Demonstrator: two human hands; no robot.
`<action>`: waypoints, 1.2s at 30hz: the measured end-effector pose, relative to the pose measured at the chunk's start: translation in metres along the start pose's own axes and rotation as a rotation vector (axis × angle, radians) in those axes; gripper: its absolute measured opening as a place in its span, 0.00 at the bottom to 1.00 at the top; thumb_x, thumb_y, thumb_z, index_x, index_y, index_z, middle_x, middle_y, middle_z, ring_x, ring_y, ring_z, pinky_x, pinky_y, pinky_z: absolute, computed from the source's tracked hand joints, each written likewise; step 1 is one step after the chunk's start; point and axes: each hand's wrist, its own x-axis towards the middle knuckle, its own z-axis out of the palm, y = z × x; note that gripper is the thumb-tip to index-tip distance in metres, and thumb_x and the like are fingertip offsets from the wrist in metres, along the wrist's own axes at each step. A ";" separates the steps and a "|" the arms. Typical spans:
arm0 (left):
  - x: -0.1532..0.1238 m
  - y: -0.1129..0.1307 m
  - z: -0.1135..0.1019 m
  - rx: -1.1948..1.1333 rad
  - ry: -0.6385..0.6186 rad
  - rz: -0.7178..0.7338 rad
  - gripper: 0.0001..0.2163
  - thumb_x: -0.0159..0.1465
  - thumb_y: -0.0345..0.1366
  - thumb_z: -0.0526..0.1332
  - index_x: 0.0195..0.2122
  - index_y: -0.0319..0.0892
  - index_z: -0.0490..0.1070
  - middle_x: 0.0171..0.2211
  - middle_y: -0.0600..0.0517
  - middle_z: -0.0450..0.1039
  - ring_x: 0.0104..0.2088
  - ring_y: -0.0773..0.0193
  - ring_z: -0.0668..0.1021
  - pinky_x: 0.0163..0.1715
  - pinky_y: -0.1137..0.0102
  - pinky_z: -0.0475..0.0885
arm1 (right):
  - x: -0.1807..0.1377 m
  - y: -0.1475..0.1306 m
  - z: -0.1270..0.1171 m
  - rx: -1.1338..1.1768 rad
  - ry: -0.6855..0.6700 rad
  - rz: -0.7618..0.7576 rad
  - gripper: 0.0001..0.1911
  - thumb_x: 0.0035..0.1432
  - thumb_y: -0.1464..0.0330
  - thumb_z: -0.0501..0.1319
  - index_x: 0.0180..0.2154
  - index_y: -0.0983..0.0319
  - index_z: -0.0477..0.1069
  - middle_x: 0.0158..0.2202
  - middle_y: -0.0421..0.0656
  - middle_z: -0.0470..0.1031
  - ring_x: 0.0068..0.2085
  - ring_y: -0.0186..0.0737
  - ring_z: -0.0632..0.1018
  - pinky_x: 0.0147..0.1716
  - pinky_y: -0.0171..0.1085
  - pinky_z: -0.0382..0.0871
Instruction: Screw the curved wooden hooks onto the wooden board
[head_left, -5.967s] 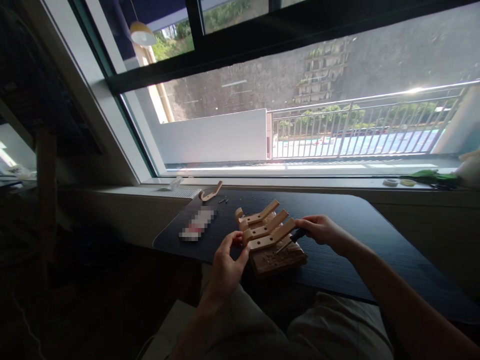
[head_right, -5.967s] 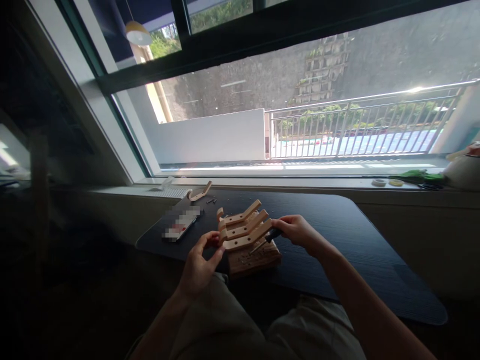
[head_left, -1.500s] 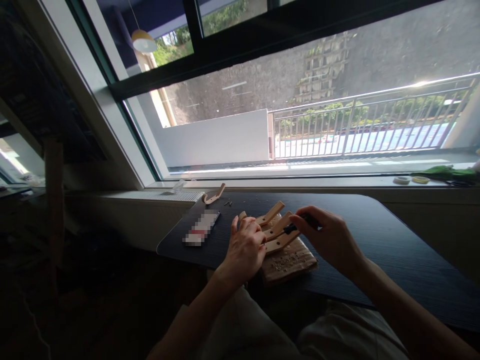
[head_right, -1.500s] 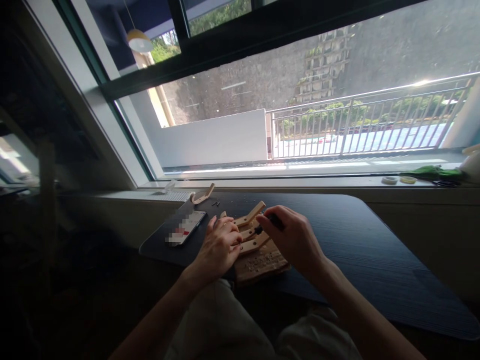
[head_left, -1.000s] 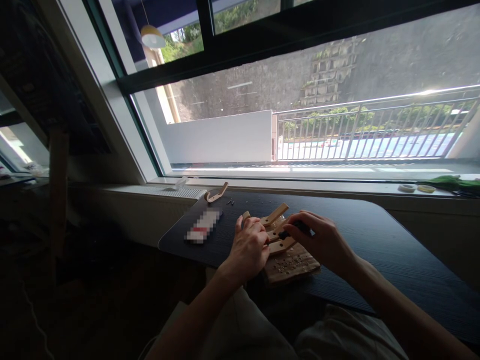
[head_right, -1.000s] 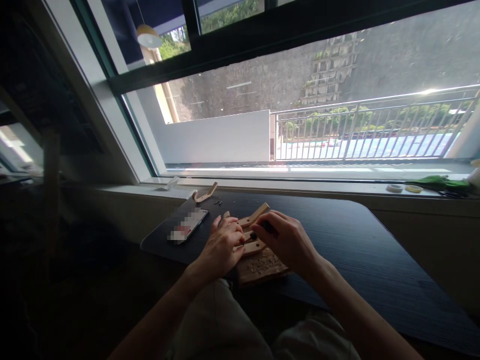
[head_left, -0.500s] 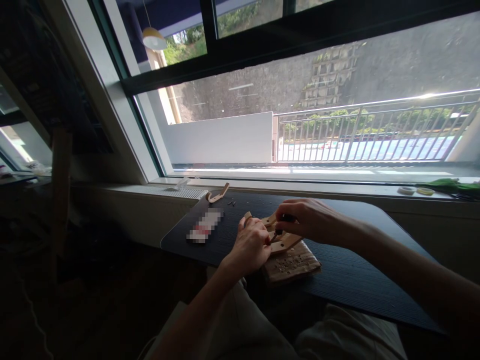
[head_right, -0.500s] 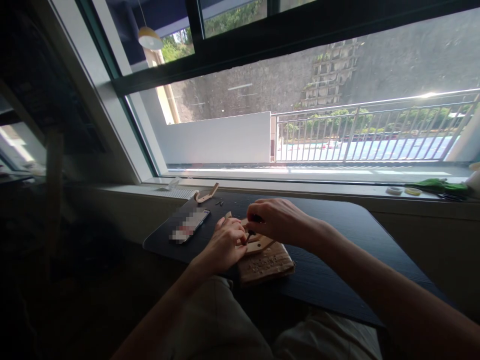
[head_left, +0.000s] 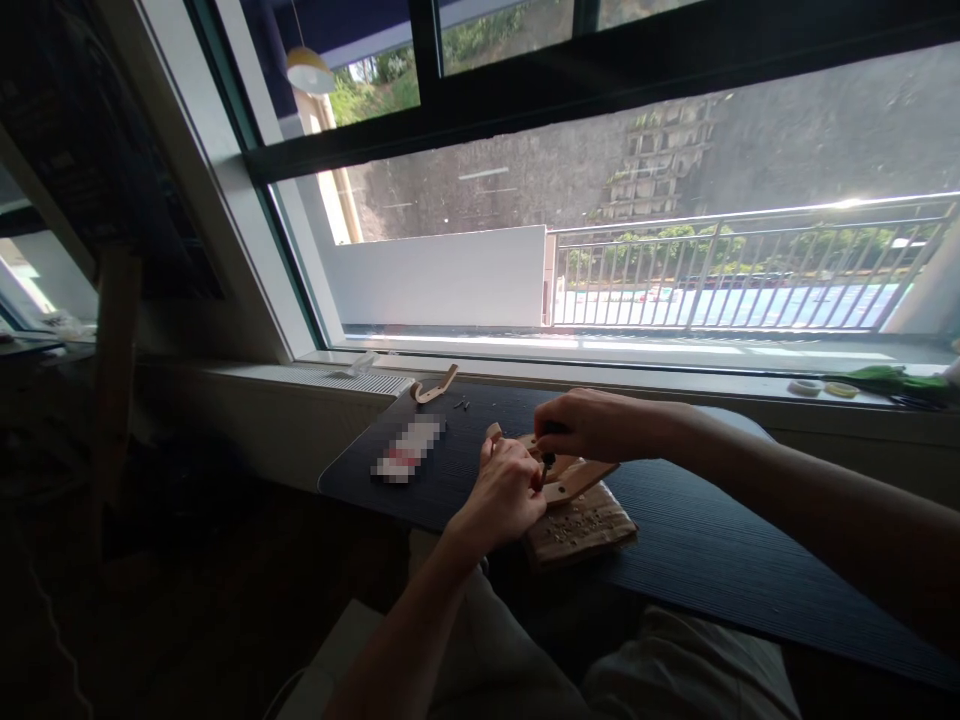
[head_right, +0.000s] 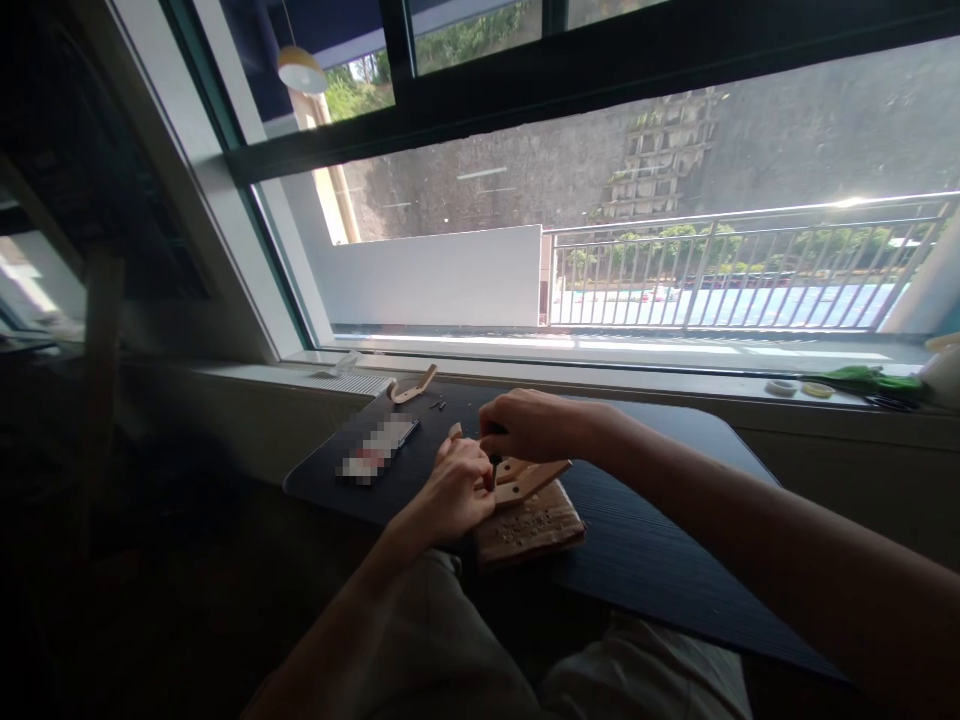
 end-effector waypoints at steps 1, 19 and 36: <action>0.000 0.000 0.001 0.005 0.009 0.008 0.03 0.49 0.29 0.62 0.21 0.42 0.69 0.33 0.52 0.69 0.43 0.59 0.69 0.53 0.57 0.52 | -0.001 0.000 0.000 -0.009 0.007 0.013 0.10 0.55 0.65 0.53 0.32 0.64 0.71 0.26 0.40 0.71 0.24 0.28 0.64 0.23 0.30 0.53; 0.002 0.002 -0.001 0.019 -0.045 -0.002 0.03 0.51 0.28 0.61 0.23 0.42 0.69 0.32 0.52 0.69 0.42 0.58 0.69 0.53 0.56 0.52 | 0.007 -0.014 -0.013 -0.176 -0.221 0.116 0.14 0.47 0.64 0.59 0.37 0.61 0.75 0.31 0.42 0.75 0.28 0.33 0.70 0.24 0.31 0.56; -0.056 -0.014 -0.013 -0.293 0.303 -0.333 0.15 0.53 0.32 0.62 0.43 0.44 0.66 0.40 0.50 0.71 0.43 0.60 0.73 0.44 0.63 0.68 | 0.023 -0.017 -0.020 -0.133 -0.343 0.098 0.14 0.46 0.69 0.58 0.36 0.63 0.76 0.30 0.42 0.75 0.27 0.32 0.70 0.24 0.31 0.57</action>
